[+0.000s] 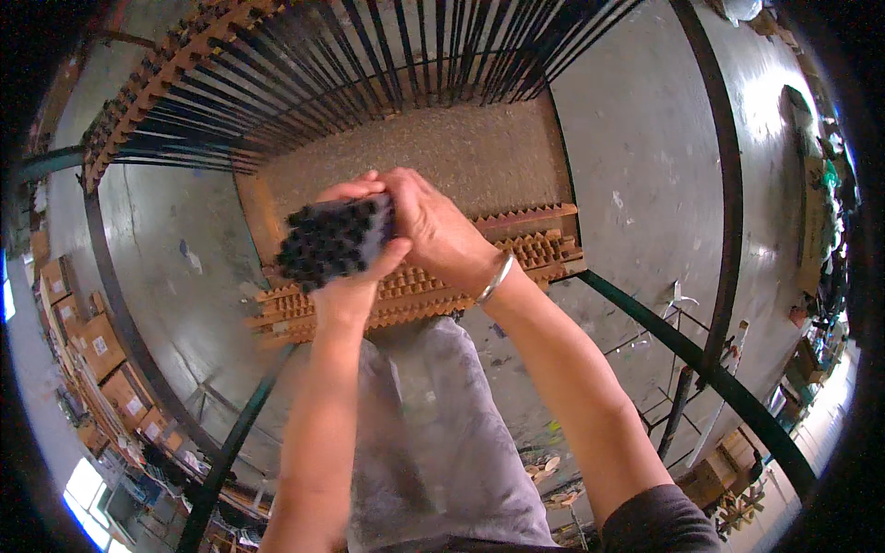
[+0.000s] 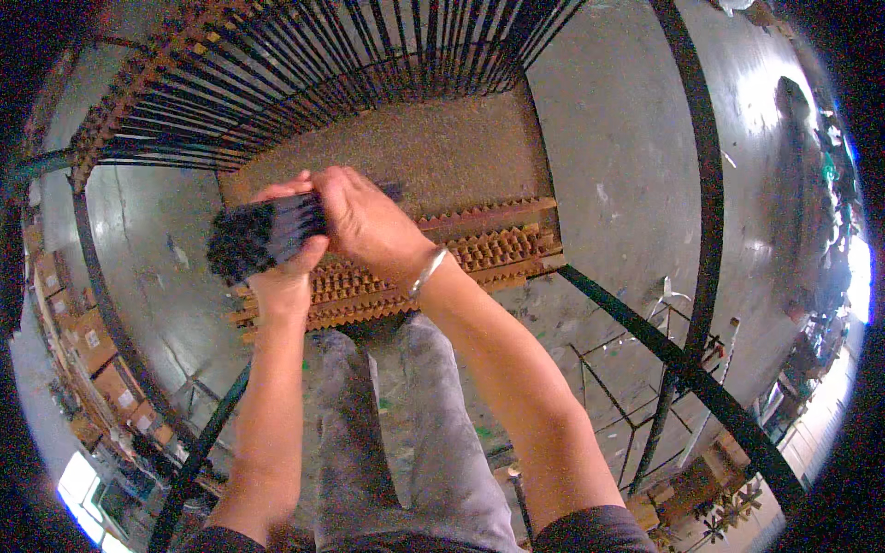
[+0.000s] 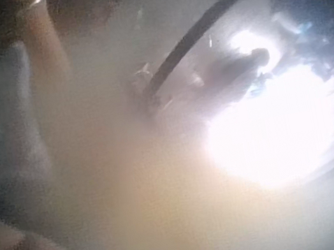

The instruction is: The person gathers dark-colored rods from a vertical rack, aligns them into bundles, and places them on a metal stand. They then secure the bundles with white straps and stack the finished bundles on the floor.

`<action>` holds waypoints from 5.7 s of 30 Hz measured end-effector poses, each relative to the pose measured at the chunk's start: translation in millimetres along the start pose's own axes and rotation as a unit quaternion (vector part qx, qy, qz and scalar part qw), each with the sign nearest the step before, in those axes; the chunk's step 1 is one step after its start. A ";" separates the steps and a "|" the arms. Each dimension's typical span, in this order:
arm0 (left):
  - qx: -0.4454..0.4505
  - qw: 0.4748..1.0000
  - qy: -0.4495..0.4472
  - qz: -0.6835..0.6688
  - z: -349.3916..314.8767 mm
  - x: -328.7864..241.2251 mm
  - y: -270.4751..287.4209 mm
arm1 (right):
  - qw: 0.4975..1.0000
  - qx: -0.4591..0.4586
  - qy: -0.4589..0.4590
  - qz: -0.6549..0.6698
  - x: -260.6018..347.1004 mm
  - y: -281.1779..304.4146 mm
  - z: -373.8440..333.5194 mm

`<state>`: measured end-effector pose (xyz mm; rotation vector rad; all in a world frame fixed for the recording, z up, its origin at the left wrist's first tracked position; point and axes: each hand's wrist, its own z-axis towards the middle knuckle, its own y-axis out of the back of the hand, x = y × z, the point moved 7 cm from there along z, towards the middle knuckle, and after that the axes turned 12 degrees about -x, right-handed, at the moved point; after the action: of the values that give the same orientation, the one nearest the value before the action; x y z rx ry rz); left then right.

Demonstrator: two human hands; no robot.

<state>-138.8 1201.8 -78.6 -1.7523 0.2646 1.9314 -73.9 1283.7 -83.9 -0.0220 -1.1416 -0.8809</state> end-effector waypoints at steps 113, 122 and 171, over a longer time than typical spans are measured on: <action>0.247 0.675 0.686 0.113 -859.0 41.1 -202.2 | 0.760 0.471 -0.248 -0.372 124.5 592.8 -750.8; 0.218 0.799 0.372 0.419 -746.9 13.6 -20.7 | 0.758 0.275 -0.367 -0.464 155.9 560.7 -697.2; -0.087 0.938 -0.094 0.322 115.8 69.1 -178.4 | 0.892 -0.317 -0.321 0.023 -233.7 304.9 78.7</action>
<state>-154.0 1424.3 -94.2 -1.7017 0.6854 2.6347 22.9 1662.8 -109.6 -0.9374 -1.3958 -1.2162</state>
